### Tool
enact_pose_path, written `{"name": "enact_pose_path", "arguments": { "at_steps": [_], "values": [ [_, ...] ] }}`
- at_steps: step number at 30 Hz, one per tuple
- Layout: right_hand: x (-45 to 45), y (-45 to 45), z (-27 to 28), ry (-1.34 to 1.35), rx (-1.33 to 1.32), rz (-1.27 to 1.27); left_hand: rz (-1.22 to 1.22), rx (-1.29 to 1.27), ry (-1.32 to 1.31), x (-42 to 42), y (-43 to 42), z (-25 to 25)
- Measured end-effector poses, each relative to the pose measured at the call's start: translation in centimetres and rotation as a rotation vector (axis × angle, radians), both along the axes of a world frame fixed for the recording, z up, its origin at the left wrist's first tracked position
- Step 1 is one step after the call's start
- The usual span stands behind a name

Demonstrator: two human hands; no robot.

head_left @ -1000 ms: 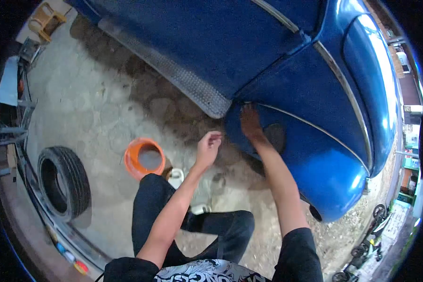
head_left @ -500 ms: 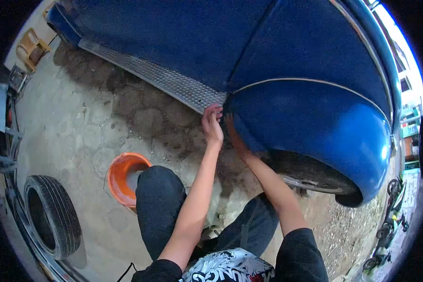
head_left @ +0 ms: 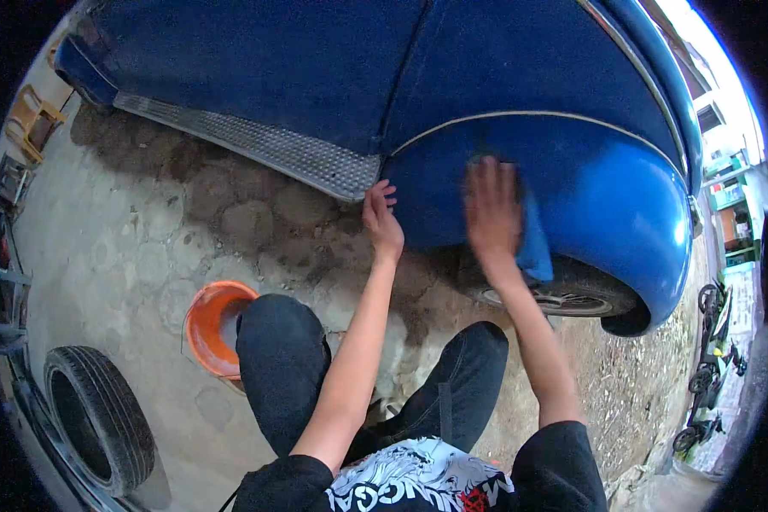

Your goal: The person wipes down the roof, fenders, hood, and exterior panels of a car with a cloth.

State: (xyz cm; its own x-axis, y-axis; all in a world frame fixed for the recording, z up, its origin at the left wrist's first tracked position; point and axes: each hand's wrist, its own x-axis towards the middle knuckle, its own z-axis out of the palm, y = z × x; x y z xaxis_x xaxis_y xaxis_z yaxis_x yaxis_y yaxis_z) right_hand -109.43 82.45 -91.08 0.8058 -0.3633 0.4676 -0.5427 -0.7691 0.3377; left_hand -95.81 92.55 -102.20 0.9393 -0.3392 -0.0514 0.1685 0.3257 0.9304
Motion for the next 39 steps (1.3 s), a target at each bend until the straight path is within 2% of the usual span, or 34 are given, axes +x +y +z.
{"name": "enact_pose_path", "arguments": {
  "at_steps": [2,4,5,6,7,10,12,14,16,17,20,22,25,27,30,31,32,34,36,39],
  "values": [
    [2.2,-0.1,-6.5,0.119,-0.099,0.044,0.05,0.004,0.011,-0.2,0.2,-0.7],
    [4.9,0.5,-13.6,0.437,-0.353,0.04,0.09,0.009,0.011,-0.1,0.8,-1.3],
    [5.3,1.0,-15.4,0.575,-0.417,0.046,0.116,0.007,0.009,0.1,1.2,-1.9],
    [5.1,1.6,-15.8,0.67,-0.373,0.079,0.144,0.011,0.015,0.3,1.6,-2.2],
    [4.6,2.3,-14.4,0.705,-0.107,0.123,0.171,0.026,-0.016,0.5,2.1,-1.8],
    [-1.9,2.1,-5.6,0.69,-0.469,0.165,0.177,0.029,-0.126,0.9,1.6,-0.2],
    [-7.1,-1.4,-3.1,0.21,-0.065,0.144,0.075,0.068,-0.19,0.7,0.9,2.8],
    [-10.3,-1.8,5.9,-0.083,0.103,0.003,-0.038,0.014,-0.366,-0.4,-0.3,6.1],
    [-11.1,-3.3,13.1,-0.183,-0.052,-0.182,-0.188,-0.07,-0.5,-2.3,-0.8,10.4],
    [-11.4,-5.3,15.7,-0.26,-0.035,-0.257,-0.262,-0.11,-0.566,-3.2,-0.9,12.3],
    [-11.8,-13.0,19.9,-0.408,-0.009,-0.528,-0.429,-0.154,-0.662,-3.7,-0.2,15.6],
    [-10.2,-12.6,19.1,-0.467,-0.069,-0.601,-0.439,-0.165,-0.715,-2.9,0.1,17.1],
    [-6.1,-6.4,15.0,-0.509,-0.144,-0.477,-0.384,-0.177,-0.58,0.6,-0.4,15.6],
    [-3.2,-2.2,10.1,-0.322,-0.134,-0.384,-0.266,-0.132,-0.466,2.4,-0.5,13.3],
    [-0.7,0.5,0.1,-0.091,-0.094,-0.054,-0.038,-0.026,-0.256,4.4,-0.6,5.2],
    [-0.2,0.8,-2.7,-0.005,-0.148,0.015,0.115,-0.141,-0.069,4.0,-0.7,2.5],
    [0.0,0.8,-5.5,0.074,-0.204,0.075,0.185,-0.057,0.187,3.7,0.2,0.4],
    [1.5,1.6,-9.8,0.331,-0.383,0.136,0.171,-0.071,0.116,3.1,2.6,-6.0],
    [3.3,2.7,-13.2,0.684,-0.644,0.139,0.264,-0.018,0.189,1.2,4.7,-8.5],
    [6.5,3.0,-17.5,0.739,-0.676,0.218,0.311,0.041,0.228,-0.1,7.3,-11.4]
  ]
}}
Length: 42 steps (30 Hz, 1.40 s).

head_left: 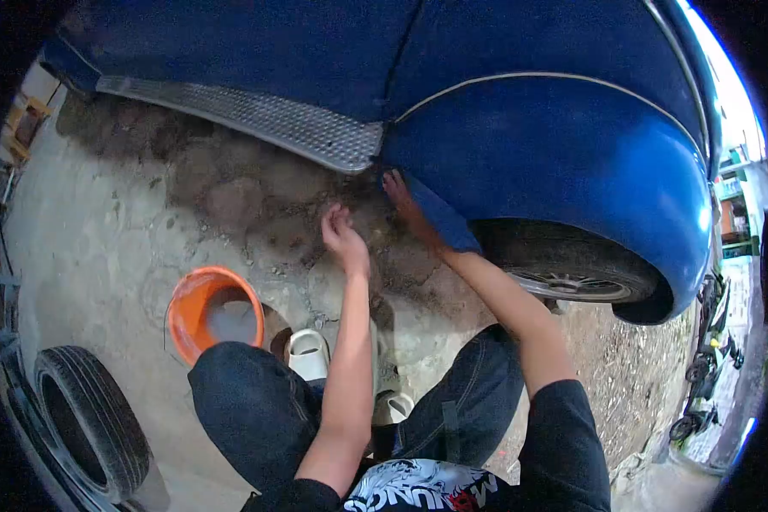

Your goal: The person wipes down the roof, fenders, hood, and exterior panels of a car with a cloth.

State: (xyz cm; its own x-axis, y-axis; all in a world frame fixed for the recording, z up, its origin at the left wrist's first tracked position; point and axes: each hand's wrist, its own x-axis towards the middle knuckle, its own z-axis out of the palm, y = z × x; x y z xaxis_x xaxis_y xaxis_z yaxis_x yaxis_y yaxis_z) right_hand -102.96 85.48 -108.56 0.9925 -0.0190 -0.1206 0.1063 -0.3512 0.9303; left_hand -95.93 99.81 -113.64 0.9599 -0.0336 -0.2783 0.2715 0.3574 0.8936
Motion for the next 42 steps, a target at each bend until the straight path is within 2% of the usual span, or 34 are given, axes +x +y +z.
{"name": "enact_pose_path", "arguments": {
  "at_steps": [3,5,8,12,14,16,18,21,24,25,26,27,28,29,30,31,34,35,36,37,39,40,42],
  "values": [
    [0.1,1.5,0.1,0.039,-0.07,0.038,0.02,0.072,0.028,-0.2,1.3,-1.0],
    [-0.1,-0.3,-4.8,-0.048,-0.157,0.095,0.005,0.108,0.031,-0.3,1.4,0.1],
    [-2.1,-2.3,-4.6,-0.001,-0.243,0.234,-0.077,0.116,-0.017,0.0,1.1,1.7],
    [-8.5,-5.2,2.3,0.262,-0.435,0.384,-0.166,0.07,-0.125,0.2,-0.3,2.6],
    [-10.0,-6.3,4.6,0.303,-0.47,0.29,-0.228,0.063,-0.177,-0.8,-1.7,2.8],
    [-10.4,-5.1,7.0,0.361,-0.336,0.14,-0.295,0.088,-0.247,-1.3,-1.7,2.9],
    [-8.9,-2.5,10.5,0.443,-0.054,-0.04,-0.286,0.043,-0.192,-1.8,-1.9,2.0],
    [-7.5,-3.6,2.4,0.143,0.115,-0.112,-0.251,-0.031,-0.127,-2.2,-2.9,1.3],
    [-3.9,-3.1,-4.8,-0.019,-0.115,-0.04,-0.235,-0.032,-0.145,-2.4,-2.3,1.3],
    [-3.2,-2.4,-5.9,-0.055,-0.161,-0.014,-0.244,-0.036,-0.168,-2.2,-2.3,1.6],
    [-2.0,-1.6,-6.5,-0.102,-0.225,-0.001,-0.227,-0.118,-0.191,-1.5,-2.8,-0.2],
    [-1.3,-0.9,-6.5,-0.148,-0.298,-0.011,-0.216,0.081,-0.358,-1.9,-2.0,3.0],
    [-1.6,-1.4,-5.6,-0.178,-0.386,-0.023,-0.151,-0.039,-0.239,-0.5,-3.1,0.6],
    [-2.2,-1.8,-3.0,-0.179,-0.225,-0.052,-0.144,0.024,-0.275,0.7,-3.9,0.2],
    [-2.6,-1.2,0.8,-0.185,-0.057,-0.061,-0.101,0.021,-0.398,1.0,-4.3,1.9],
    [-3.2,-0.6,3.8,-0.193,0.134,-0.066,-0.108,0.036,-0.261,1.2,-4.8,5.2],
    [-6.9,-5.3,11.4,-0.566,0.919,-0.051,-0.195,-0.029,-0.394,0.2,-6.7,13.9],
    [-9.4,-5.7,17.1,-0.78,0.904,-0.07,-0.229,-0.033,-0.443,-0.8,-7.2,17.1],
    [-12.0,-6.3,21.5,-0.965,0.769,-0.062,-0.337,-0.062,-0.485,-1.8,-7.8,19.1],
    [-14.1,-6.5,25.6,-1.073,0.711,-0.163,-0.393,-0.094,-0.593,-2.9,-8.3,21.1],
    [-17.9,-8.1,31.2,-1.239,0.647,-0.266,-0.507,-0.17,-0.813,-5.3,-9.8,25.5],
    [-20.2,-9.3,33.2,-1.326,0.618,-0.356,-0.548,-0.127,-0.918,-6.3,-10.1,27.6],
    [-26.6,-13.7,35.7,-1.629,0.565,-0.53,-0.62,-0.108,-1.142,-8.2,-11.6,31.4]
  ]
}}
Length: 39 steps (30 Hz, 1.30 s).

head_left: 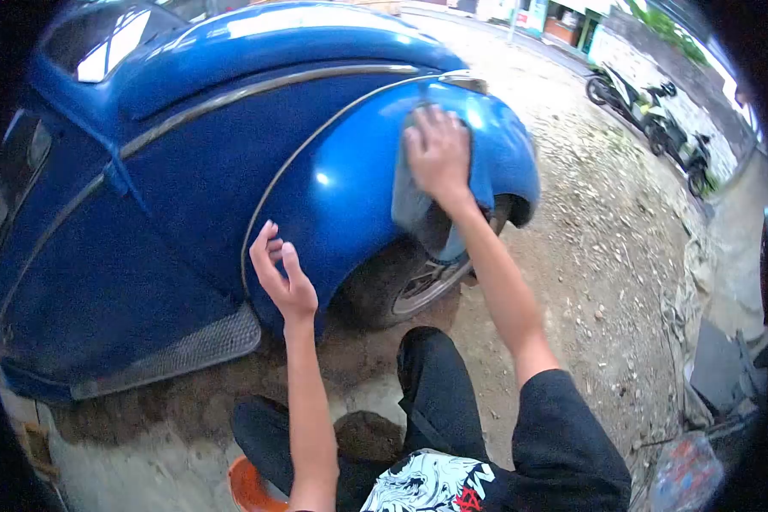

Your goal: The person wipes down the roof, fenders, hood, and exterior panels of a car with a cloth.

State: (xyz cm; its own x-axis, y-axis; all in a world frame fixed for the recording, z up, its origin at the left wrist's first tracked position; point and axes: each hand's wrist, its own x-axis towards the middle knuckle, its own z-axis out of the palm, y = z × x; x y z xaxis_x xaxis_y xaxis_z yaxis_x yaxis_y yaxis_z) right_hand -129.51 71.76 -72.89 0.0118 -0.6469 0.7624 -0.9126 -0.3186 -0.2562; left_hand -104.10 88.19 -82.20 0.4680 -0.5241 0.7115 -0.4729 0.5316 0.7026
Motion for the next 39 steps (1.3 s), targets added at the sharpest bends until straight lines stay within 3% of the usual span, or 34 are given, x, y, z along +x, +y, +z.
{"name": "enact_pose_path", "arguments": {
  "at_steps": [4,9,13,17,19,20,25,26,30,35,39],
  "values": [
    [-3.3,-1.7,-1.6,-0.174,-0.015,-0.235,-0.066,-0.041,-0.466,-5.6,-6.2,6.0],
    [-2.2,4.0,-3.0,-0.214,-0.015,-0.116,-0.294,0.009,-0.79,-12.9,-15.1,12.1],
    [-7.0,0.2,-1.1,-0.563,0.141,-0.355,-0.379,0.186,-1.16,-15.7,-20.6,15.9],
    [-16.5,-6.8,-1.0,-0.953,0.402,-0.669,-0.448,0.245,-1.344,-19.2,-23.5,17.8],
    [-20.3,-8.0,-0.9,-1.137,0.621,-0.729,-0.462,0.29,-1.369,-21.0,-24.5,18.6],
    [-20.3,-7.7,-1.3,-1.094,0.623,-0.705,-0.455,0.301,-1.374,-21.3,-24.8,18.5],
    [-7.7,-2.1,-1.1,-1.055,0.3,-0.741,-0.485,0.402,-1.375,-22.1,-24.4,20.1],
    [-6.0,-1.2,0.1,-1.081,0.346,-0.732,-0.507,0.419,-1.377,-22.3,-24.5,20.4],
    [-8.3,-0.9,0.5,-1.133,0.329,-0.682,-0.545,0.492,-1.401,-22.2,-24.7,21.0],
    [-17.9,-4.2,-4.6,-1.329,0.457,-0.673,-0.569,0.564,-1.413,-22.7,-25.0,21.0],
    [-26.5,-7.8,-15.3,-1.489,0.578,-0.58,-0.56,0.591,-1.441,-23.4,-24.9,21.5]
  ]
}}
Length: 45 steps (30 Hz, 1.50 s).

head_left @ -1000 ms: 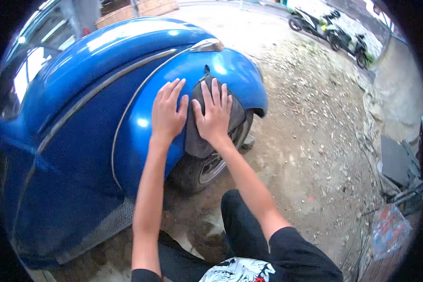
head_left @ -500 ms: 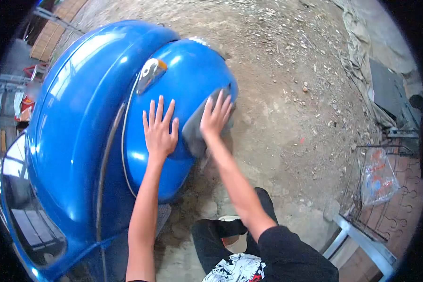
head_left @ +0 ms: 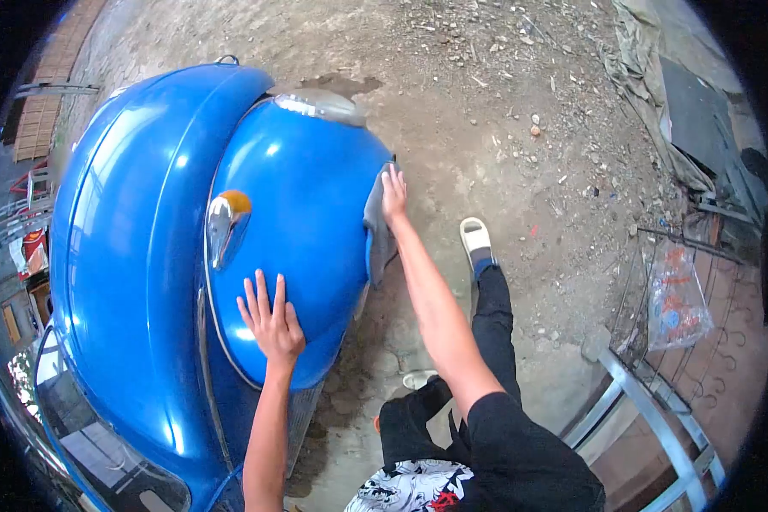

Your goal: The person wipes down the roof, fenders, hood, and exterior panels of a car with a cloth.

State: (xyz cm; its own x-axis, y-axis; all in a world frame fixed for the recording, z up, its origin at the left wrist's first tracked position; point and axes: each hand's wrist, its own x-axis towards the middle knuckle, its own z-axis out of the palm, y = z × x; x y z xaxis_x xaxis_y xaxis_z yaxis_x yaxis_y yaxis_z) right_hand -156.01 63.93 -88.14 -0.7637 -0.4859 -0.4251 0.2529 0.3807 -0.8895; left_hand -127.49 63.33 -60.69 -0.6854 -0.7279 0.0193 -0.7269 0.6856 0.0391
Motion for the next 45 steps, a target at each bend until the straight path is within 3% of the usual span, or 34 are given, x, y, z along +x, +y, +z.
{"name": "enact_pose_path", "arguments": {
  "at_steps": [3,5,8,11,14,19,21,23,25,28,29,32,33,36,37,39,41,45],
  "values": [
    [-4.1,-3.4,-11.1,-0.135,-0.098,-0.001,-0.007,-0.007,0.0,0.7,-0.3,-1.0],
    [-3.2,-3.7,-15.3,-0.224,-0.072,0.001,0.019,-0.016,-0.04,1.1,-0.4,-1.1],
    [-3.0,-0.6,-7.1,-0.208,-0.022,0.133,0.124,0.0,-0.089,-0.4,1.2,-0.4],
    [0.5,2.0,1.7,0.074,-0.03,0.263,0.236,0.046,-0.03,-6.3,1.7,-0.5],
    [0.4,3.2,9.2,0.177,0.016,0.446,0.259,0.131,-0.253,-14.3,1.4,-2.0],
    [-1.8,2.0,7.7,0.16,-0.1,0.434,0.394,-0.167,-0.353,-19.6,-1.0,-6.0],
    [-3.6,0.4,5.2,0.156,-0.128,0.412,0.421,-0.161,-0.364,-20.1,-1.3,-6.1],
    [-6.1,-2.7,2.0,0.021,-0.04,0.388,0.454,-0.151,-0.357,-20.1,-0.9,-6.2],
    [-7.3,-5.5,-6.8,0.025,-0.064,0.45,0.472,-0.157,-0.321,-20.1,-1.1,-6.1],
    [-7.7,-6.6,-0.2,-0.074,0.174,0.506,0.494,-0.132,-0.327,-20.0,-1.2,-5.7],
    [-6.4,-5.7,2.4,0.073,0.107,0.567,0.507,-0.106,-0.342,-19.7,-1.1,-5.6],
    [-1.5,-2.2,12.0,0.538,-0.206,0.792,0.555,-0.23,0.407,-18.3,-0.4,-7.2],
    [-0.2,-1.5,14.1,0.662,-0.313,1.012,0.594,-0.257,0.361,-17.9,0.0,-6.8],
    [-0.6,-5.8,16.8,0.674,-0.463,1.29,0.558,-0.34,0.554,-17.3,-0.4,-7.4],
    [-0.9,-8.1,16.3,0.728,-0.476,1.183,0.599,-0.36,0.589,-17.2,-0.4,-7.7],
    [-2.7,-13.6,16.5,0.795,-0.417,1.046,0.627,-0.301,0.556,-17.4,-0.3,-7.1],
    [-4.9,-19.7,15.4,0.689,-0.282,0.936,0.688,-0.242,0.507,-17.6,-0.2,-7.2],
    [-6.7,-26.3,14.6,0.792,-0.04,1.085,0.803,-0.13,0.21,-19.0,-1.5,-5.6]
  ]
}}
